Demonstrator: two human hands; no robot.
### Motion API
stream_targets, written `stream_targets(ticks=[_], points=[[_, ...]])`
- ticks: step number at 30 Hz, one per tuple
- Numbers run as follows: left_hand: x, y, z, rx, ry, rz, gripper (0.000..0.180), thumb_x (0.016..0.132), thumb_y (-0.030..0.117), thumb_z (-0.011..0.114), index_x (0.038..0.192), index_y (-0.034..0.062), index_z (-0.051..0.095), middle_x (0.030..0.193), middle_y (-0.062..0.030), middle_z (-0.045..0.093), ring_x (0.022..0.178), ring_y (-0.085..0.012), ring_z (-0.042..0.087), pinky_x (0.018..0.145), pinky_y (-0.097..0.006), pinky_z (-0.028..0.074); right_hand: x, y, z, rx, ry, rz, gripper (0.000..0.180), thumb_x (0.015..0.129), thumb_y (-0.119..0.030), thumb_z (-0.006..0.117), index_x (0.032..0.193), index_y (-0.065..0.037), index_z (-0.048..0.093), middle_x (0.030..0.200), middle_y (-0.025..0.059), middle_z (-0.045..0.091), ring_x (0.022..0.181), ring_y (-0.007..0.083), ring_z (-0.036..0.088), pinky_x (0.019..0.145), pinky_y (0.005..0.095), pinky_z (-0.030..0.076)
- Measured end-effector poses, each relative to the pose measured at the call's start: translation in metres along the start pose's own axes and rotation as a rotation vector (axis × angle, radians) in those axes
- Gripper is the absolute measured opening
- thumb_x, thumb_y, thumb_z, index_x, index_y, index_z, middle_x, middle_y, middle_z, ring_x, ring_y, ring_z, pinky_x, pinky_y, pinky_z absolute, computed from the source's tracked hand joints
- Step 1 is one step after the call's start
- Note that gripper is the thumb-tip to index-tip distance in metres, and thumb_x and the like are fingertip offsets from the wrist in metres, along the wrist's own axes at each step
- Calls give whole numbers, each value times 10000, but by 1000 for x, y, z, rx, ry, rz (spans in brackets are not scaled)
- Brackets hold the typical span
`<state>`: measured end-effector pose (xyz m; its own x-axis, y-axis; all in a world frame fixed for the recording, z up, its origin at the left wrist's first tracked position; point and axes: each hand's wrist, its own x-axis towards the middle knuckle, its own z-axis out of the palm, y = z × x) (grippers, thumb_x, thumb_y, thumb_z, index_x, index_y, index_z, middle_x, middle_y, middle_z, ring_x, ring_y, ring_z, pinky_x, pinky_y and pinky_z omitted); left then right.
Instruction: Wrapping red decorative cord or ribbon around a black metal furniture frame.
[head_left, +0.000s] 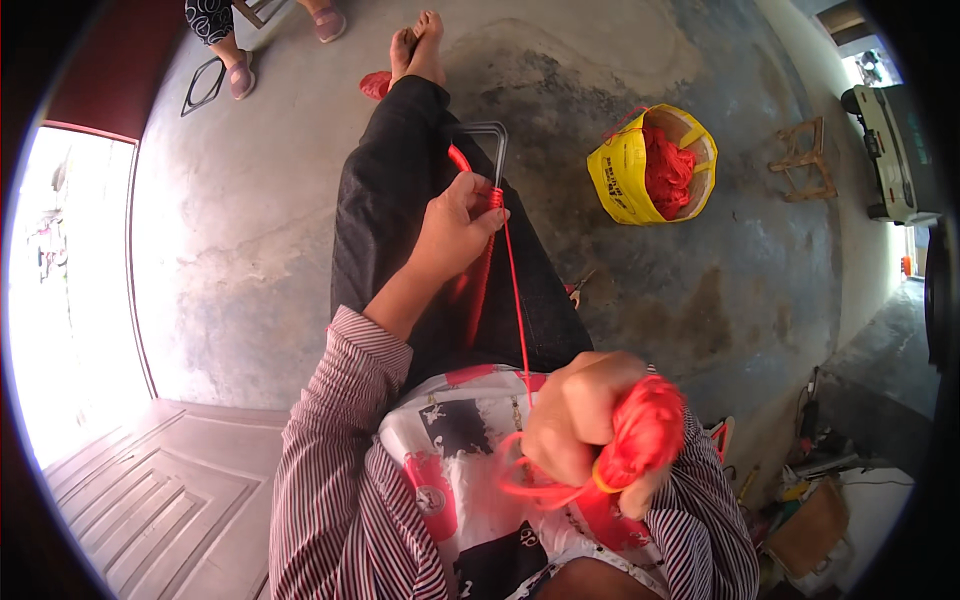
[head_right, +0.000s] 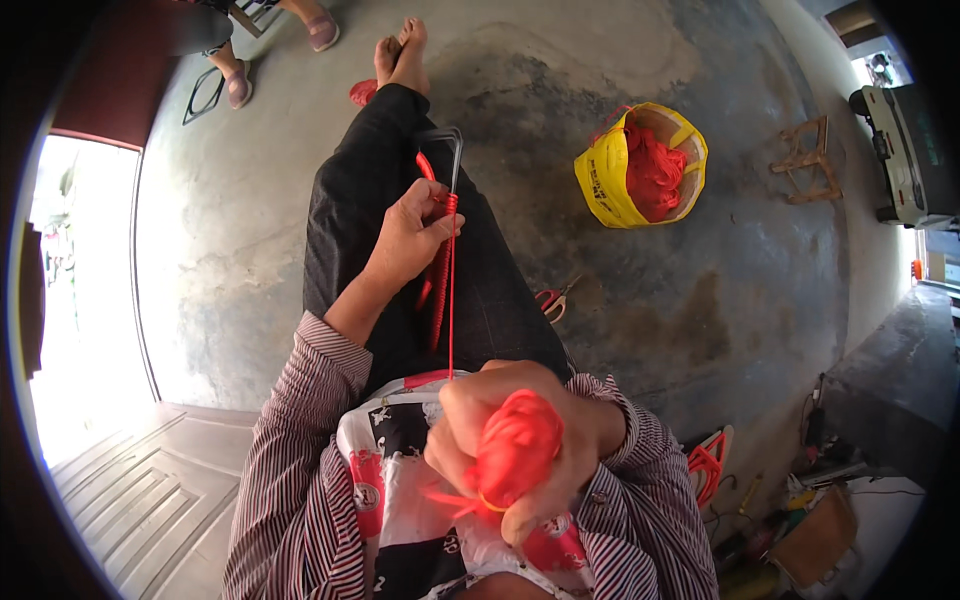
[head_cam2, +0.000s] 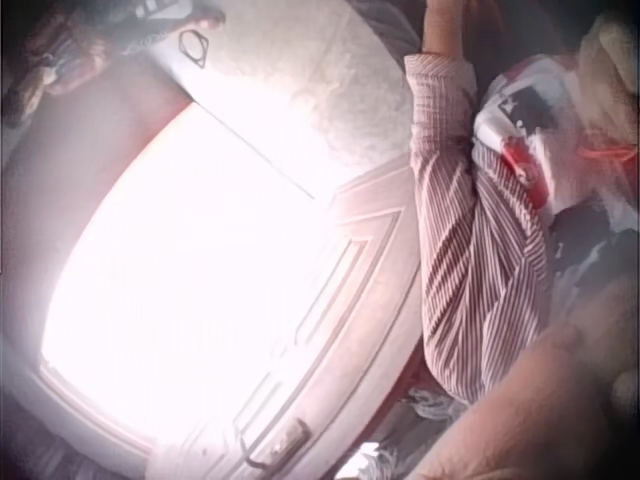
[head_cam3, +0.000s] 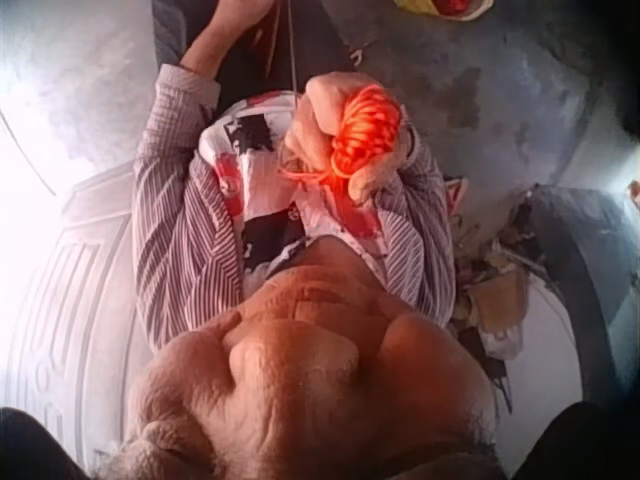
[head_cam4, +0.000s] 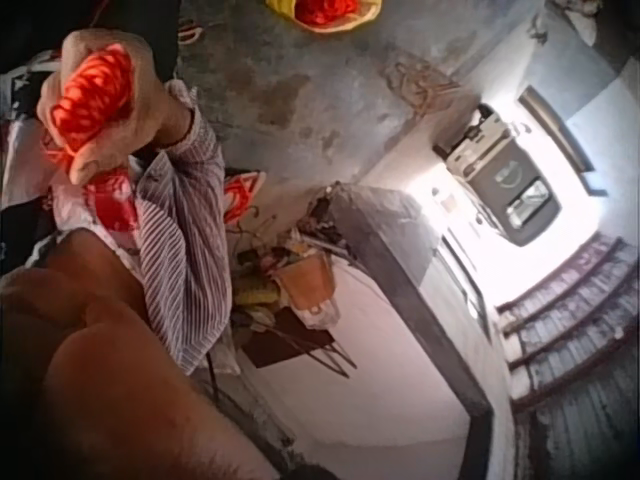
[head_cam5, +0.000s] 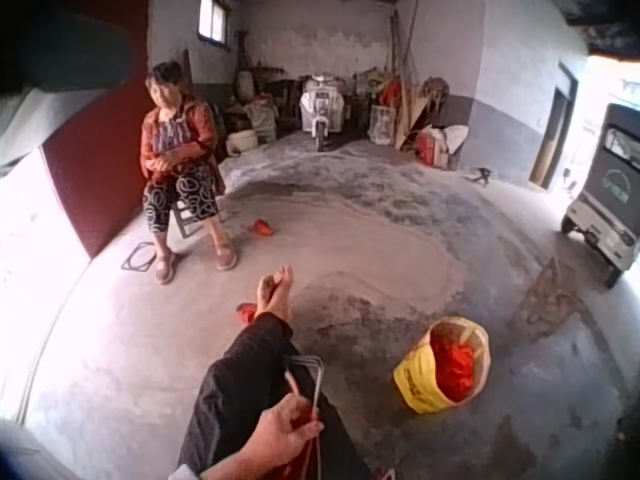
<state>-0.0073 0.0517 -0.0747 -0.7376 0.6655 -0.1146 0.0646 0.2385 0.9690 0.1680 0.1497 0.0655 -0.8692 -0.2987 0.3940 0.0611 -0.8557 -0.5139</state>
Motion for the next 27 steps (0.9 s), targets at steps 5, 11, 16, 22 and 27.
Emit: stream_targets(ticks=[5, 11, 16, 22, 27], points=[[4, 11, -2, 116, 81, 28, 285, 878, 114, 671, 1096, -40, 571, 850, -110, 675, 724, -141, 624, 682, -275, 503, 16, -32, 8, 134, -38, -191, 384, 728, -138, 854, 797, -40, 489, 556, 69, 538, 367, 176, 399, 369, 301, 306], [14, 59, -27, -435, 150, -72, 282, 1014, 256, 508, 1063, -2, 612, 762, -19, 607, 553, -15, 421, 459, -176, 316, 24, -73, -62, -1568, 314, -11, 199, 686, -127, 747, 843, -34, 669, 775, 54, 596, 647, 231, 586, 591, 372, 485], [48, 11, -28, -123, 176, -247, 298, 1000, 276, 529, 1002, -4, 630, 660, 5, 557, 542, -42, 445, 473, -196, 349, 35, -22, -175, -2363, 405, 231, 192, 683, -83, 719, 873, -69, 700, 820, 73, 567, 792, 290, 620, 659, 391, 490], [48, 4, -38, 46, 413, -35, 234, 889, 180, 578, 847, -35, 659, 603, -72, 597, 554, -111, 565, 525, -290, 456, 51, 6, -188, -1733, 617, 138, 264, 705, -75, 719, 961, -42, 667, 928, 97, 605, 851, 306, 625, 726, 402, 516], [21, 73, -22, -518, 111, -224, 137, 885, 128, 525, 786, 62, 593, 600, 25, 484, 427, -44, 338, 388, -215, 227, 46, 2, -161, -1846, 485, -278, 337, 737, -110, 779, 1021, -11, 627, 948, 115, 640, 885, 259, 658, 780, 348, 520]])
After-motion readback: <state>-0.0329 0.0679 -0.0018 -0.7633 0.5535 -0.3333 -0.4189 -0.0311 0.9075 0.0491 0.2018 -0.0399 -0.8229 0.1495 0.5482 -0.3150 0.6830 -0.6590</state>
